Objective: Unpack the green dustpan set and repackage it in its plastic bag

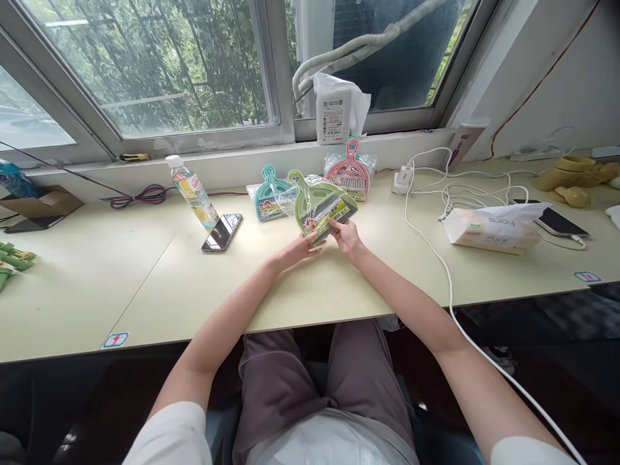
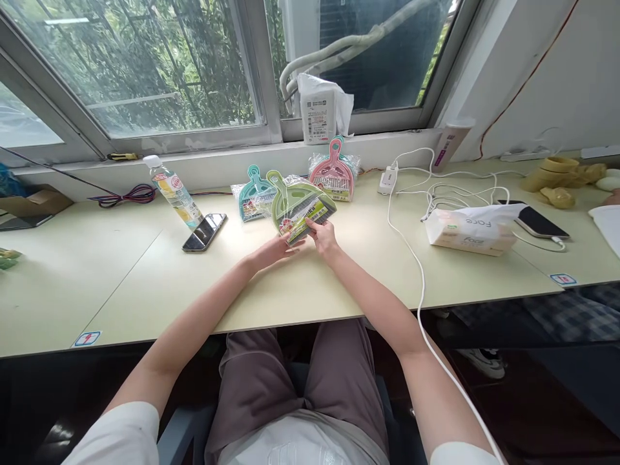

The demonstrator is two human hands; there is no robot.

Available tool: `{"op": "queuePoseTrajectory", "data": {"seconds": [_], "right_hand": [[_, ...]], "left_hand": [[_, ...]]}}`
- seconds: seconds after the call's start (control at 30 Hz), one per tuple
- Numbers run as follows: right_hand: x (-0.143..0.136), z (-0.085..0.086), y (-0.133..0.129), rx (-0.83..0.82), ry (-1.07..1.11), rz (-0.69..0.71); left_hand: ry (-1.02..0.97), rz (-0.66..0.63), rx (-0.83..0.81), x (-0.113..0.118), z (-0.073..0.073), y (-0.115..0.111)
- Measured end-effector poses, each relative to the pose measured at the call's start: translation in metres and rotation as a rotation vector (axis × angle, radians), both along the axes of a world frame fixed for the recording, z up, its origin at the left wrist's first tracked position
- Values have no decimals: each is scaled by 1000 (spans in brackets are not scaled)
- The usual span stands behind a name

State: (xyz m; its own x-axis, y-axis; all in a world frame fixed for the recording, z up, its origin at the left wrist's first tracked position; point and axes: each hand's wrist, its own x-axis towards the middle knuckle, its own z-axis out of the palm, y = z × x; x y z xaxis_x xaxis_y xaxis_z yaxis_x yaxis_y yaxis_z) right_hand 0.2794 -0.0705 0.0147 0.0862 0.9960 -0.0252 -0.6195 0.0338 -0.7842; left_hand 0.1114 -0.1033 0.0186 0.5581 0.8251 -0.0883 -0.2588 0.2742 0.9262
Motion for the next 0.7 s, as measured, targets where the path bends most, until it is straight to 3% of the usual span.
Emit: {"op": "queuePoseTrajectory", "data": {"seconds": [0.13, 0.27, 0.33, 0.47, 0.7], "right_hand": [[-1, 1, -1, 2, 0, 41], [-5, 2, -4, 24, -52, 173], [-7, 3, -8, 39, -99, 269], [-12, 3, -16, 69, -166, 421], [-10, 2, -15, 70, -176, 417]], "left_hand": [[-184, 324, 58, -11, 11, 11], [-477, 533, 104, -38, 29, 15], [-530, 598, 130, -51, 36, 15], [-440, 545, 172, -62, 44, 9], [-297, 377, 133, -44, 43, -2]]}}
